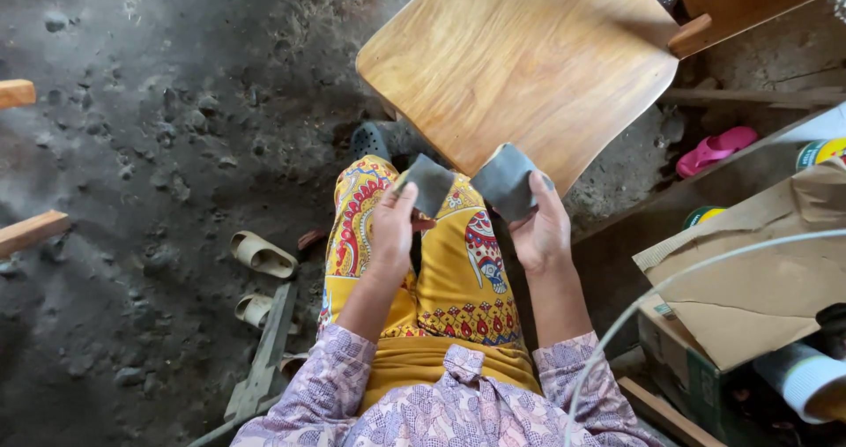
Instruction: The person sits on the ground and sands the seat and backrest of a wooden chair using sandpaper. They hold the chair steady with one hand while rubbing the sandpaper over the surfaces with the other.
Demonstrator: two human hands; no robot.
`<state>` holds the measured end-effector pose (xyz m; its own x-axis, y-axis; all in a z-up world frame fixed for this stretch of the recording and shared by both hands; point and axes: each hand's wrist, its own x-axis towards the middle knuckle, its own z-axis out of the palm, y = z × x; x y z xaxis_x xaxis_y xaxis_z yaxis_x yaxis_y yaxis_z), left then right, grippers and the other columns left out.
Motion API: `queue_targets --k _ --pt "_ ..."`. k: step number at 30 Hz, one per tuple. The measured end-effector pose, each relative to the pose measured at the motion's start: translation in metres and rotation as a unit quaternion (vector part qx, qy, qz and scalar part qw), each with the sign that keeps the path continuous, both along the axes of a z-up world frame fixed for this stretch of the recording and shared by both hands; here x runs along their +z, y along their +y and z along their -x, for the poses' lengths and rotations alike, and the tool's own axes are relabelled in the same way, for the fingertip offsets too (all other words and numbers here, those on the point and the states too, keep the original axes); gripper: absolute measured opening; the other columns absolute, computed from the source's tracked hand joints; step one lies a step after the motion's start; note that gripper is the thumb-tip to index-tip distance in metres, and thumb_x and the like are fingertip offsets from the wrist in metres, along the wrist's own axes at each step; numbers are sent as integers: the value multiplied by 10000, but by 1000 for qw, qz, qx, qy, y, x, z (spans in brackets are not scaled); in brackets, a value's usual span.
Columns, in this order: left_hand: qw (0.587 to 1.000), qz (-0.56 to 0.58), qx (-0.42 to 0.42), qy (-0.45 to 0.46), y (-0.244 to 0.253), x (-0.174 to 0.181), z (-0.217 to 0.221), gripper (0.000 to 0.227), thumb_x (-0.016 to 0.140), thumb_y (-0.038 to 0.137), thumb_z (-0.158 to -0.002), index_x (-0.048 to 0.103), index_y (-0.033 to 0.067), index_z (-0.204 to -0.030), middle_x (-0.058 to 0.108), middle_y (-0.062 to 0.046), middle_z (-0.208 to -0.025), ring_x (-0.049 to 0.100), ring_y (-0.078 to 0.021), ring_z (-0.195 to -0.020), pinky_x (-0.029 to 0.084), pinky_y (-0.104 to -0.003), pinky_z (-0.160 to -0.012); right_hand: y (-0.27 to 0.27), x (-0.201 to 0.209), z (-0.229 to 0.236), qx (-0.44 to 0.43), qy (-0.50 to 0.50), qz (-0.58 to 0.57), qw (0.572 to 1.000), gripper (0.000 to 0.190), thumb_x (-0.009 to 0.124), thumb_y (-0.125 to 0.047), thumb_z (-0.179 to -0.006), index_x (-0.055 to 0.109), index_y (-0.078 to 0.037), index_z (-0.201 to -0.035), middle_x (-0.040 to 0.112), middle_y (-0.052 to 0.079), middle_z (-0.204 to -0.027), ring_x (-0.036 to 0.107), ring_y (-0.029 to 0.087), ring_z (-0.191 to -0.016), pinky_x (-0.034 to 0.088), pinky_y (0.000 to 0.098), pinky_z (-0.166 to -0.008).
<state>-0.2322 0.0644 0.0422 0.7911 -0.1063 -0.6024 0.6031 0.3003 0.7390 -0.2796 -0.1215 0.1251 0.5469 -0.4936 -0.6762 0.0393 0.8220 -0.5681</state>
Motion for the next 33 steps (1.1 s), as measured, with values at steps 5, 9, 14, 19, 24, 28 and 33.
queue_targets --k 5,9,14,19,24,28,33 --pt "1000 14 -26 -1 -11 17 7 255 567 232 -1051 646 127 -1269 763 -61 -1006 756 -201 -780 663 -336 -544 10 -18 16 41 -32 190 980 110 711 -73 -961 692 -25 -1059 721 132 -976 759 225 -881 659 372 -786" --pt "995 90 -44 29 -17 11 14 301 576 300 -1042 615 144 -1296 757 -98 -1036 761 -255 -811 677 -413 -556 26 21 21 134 -60 593 791 100 785 -59 -909 763 -89 -1002 690 117 -1053 610 228 -1056 494 356 -931" --pt "980 177 -69 56 -28 52 8 489 454 543 -1052 588 195 -1369 726 -82 -1081 756 -258 -858 685 -389 -597 42 17 27 162 -76 754 632 150 881 -178 -812 817 -235 -936 652 71 -1182 561 287 -1164 482 435 -1017" --pt "983 172 -61 -13 -34 46 7 376 715 239 -975 631 108 -1317 749 -140 -1107 765 -272 -902 675 -416 -668 48 -5 33 197 -53 778 595 154 865 -183 -810 812 -242 -941 635 94 -1272 566 355 -1243 446 487 -1065" --pt "988 129 -44 -79 -36 27 10 382 710 -4 -927 636 51 -1297 746 -134 -1092 730 -210 -962 646 -390 -801 37 26 36 265 -95 658 699 299 794 -254 -831 767 -161 -1114 596 134 -1338 539 352 -1290 436 479 -1099" --pt "981 98 -84 -146 -29 18 12 517 727 -40 -887 596 41 -1382 726 -119 -1192 670 -145 -1073 577 -343 -958 18 4 39 230 -5 534 814 411 661 -160 -947 580 -80 -1342 502 127 -1336 527 270 -1221 497 432 -987" --pt "969 104 -160 -157 -35 48 10 564 767 -55 -847 609 61 -1376 733 -89 -1172 664 -110 -1032 588 -328 -932 4 -53 38 205 34 346 915 337 695 -96 -968 636 -26 -1292 684 107 -1031 672 157 -897 602 296 -736"
